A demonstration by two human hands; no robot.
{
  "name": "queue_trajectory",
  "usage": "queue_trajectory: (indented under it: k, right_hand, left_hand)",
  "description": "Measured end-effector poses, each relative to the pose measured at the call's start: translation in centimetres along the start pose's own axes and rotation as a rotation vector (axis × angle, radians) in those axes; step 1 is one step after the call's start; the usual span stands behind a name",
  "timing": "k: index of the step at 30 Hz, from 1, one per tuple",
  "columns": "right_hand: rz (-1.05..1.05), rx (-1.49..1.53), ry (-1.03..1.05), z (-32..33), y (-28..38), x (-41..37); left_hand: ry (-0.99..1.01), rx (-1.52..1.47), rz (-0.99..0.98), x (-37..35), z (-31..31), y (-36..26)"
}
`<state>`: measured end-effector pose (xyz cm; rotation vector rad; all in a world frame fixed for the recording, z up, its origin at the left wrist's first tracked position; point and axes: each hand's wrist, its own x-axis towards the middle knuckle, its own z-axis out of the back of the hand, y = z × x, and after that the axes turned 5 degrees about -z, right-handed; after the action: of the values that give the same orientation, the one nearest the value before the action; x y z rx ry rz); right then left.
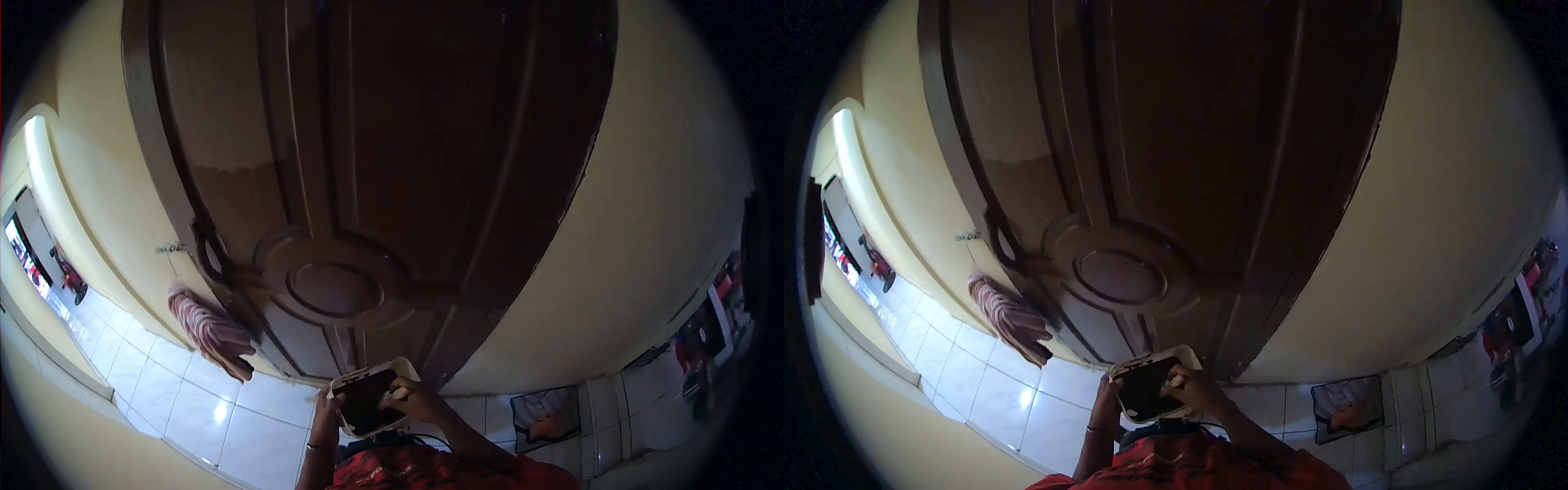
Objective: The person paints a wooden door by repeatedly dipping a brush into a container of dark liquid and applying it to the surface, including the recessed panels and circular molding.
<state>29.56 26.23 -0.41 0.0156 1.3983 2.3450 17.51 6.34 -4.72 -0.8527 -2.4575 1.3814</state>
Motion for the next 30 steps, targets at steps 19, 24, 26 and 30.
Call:
queue_trajectory:
  k: [19, 24, 26, 30]
  right_hand:
    - [-0.049, -0.145, -0.107, 1.8, 0.4, 0.4]
    - [-0.012, -0.135, -0.076, 0.2, -0.8, 0.6]
    - [0.012, -0.091, -0.069, 0.1, -0.6, 0.7]
    - [0.042, -0.108, -0.066, 0.0, 0.4, 0.4]
  left_hand:
    - [0.021, 0.013, 0.044, 1.4, -0.5, 0.0]
    - [-0.015, 0.047, 0.027, 1.2, -0.8, -0.6]
    - [-0.036, 0.024, 0.025, 1.1, -0.6, -0.5]
    - [-0.097, 0.069, 0.019, 0.7, -0.1, 0.5]
